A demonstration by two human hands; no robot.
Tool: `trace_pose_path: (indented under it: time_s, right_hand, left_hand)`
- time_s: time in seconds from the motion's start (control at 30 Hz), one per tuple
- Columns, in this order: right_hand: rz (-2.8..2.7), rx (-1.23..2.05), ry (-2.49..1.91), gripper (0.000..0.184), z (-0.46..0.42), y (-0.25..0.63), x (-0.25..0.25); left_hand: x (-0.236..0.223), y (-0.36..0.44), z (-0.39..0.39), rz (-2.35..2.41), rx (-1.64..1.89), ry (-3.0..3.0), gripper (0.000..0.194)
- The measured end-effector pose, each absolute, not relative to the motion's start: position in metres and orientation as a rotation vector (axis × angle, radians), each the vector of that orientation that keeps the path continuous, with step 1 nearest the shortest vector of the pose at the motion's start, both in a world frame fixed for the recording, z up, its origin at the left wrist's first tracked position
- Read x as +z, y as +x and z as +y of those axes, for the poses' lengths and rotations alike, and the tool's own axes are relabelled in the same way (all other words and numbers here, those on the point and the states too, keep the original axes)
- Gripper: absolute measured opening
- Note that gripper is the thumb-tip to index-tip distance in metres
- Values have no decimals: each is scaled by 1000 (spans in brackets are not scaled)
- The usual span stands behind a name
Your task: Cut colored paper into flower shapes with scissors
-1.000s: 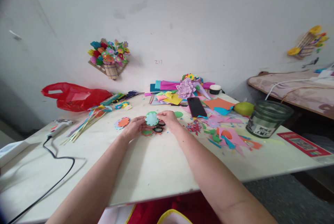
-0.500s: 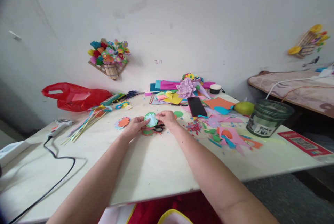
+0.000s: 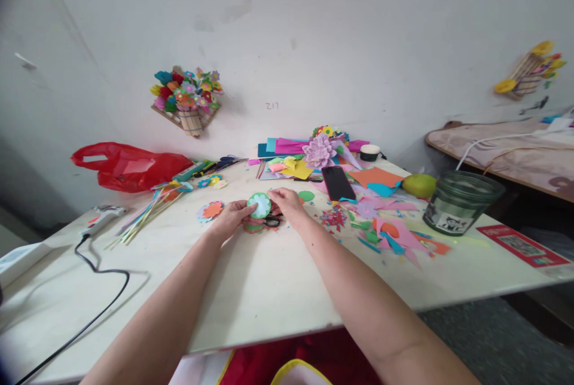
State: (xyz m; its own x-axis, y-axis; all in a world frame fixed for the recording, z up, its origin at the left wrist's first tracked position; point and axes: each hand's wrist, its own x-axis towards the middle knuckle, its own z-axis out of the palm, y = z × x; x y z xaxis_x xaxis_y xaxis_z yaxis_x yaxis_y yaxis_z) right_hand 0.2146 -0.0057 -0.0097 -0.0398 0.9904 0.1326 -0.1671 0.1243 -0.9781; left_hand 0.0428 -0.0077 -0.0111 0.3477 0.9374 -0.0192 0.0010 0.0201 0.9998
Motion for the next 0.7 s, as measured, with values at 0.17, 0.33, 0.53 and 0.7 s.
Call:
trace_pose_path:
  time_s: [0.17,0.33,0.53,0.7]
  right_hand:
    - [-1277,1291,-977,35,-5,216,-14]
    - [-1362,1279,-1049,38,-4,215,-18]
    - [-1314,1215,-1061,40,-5,213,-16]
    - [-1312,1199,-1056,37,-5,212,-17]
  left_hand:
    - [-7,44,-11,964,941,1366,38]
    - [-6,44,-13,966,945,1401,38]
    - [-8,43,-11,938,969,1429,39]
    - [-8,43,-12,925,945,1407,41]
